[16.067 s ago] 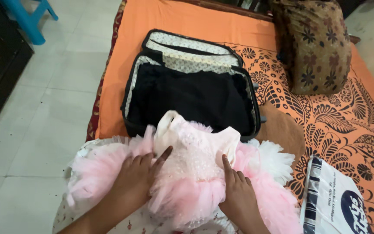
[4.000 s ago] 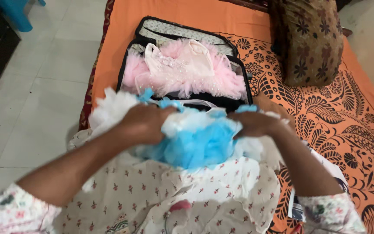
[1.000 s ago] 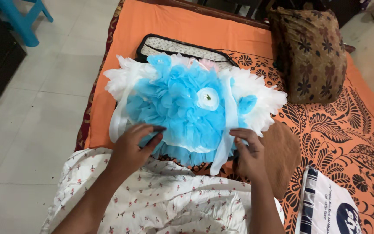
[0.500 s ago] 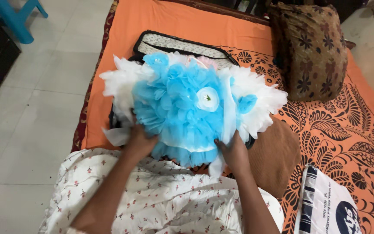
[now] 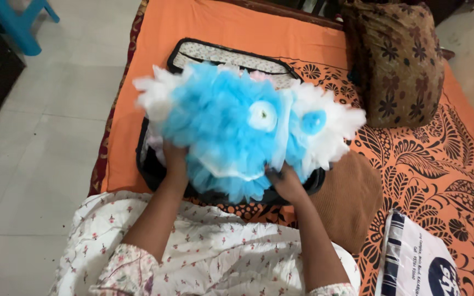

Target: The person packs a suitcase by arranging black clothing inside, layering several pink and white tutu-style dresses on top, and finally covering the contents with a brown folded cloth.

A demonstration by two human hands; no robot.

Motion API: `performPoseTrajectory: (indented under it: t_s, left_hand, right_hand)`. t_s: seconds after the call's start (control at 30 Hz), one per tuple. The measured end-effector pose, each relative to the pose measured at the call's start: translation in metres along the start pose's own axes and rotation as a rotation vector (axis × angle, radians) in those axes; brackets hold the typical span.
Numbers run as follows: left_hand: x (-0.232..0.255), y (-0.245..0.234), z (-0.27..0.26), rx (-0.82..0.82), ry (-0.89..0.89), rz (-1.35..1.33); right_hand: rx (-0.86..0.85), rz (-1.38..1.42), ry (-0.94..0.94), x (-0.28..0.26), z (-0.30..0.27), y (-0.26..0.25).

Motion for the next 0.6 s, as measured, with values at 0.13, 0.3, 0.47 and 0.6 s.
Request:
performPoseTrajectory:
  t_s: [0.13, 0.3, 0.47, 0.6]
  left_hand:
    - [0.027, -0.001, -0.011, -0.021, -0.067, 0.113]
    - [0.052, -0.035, -0.035, -0.111, 0.005, 0.342]
    - [0.056, -0.059, -0.04, -0.105, -0.195, -0.476]
    - [0.15, -0.008, -0.061, -0.14, 0.009, -0.212]
  right_hand:
    - [-0.137, -0.186, -0.003, -0.028, -0.017, -0.004]
    - [-0.173, -0.019, 0.072, -0.071, -0.04, -0.042]
    - [-0.108, 0.27, 0.496, -0.045, -0.071, -0.08]
    - [0.118, 0.105, 0.3, -0.04, -0.065, -0.127]
Point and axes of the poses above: each hand's wrist, its own z-axis towards the middle knuckle, its own y-axis out of the palm, x = y × z, the point moved 6 cm from there along z, towards the middle knuckle, and after that the axes turned 12 degrees about -z, right-handed, at the moved point
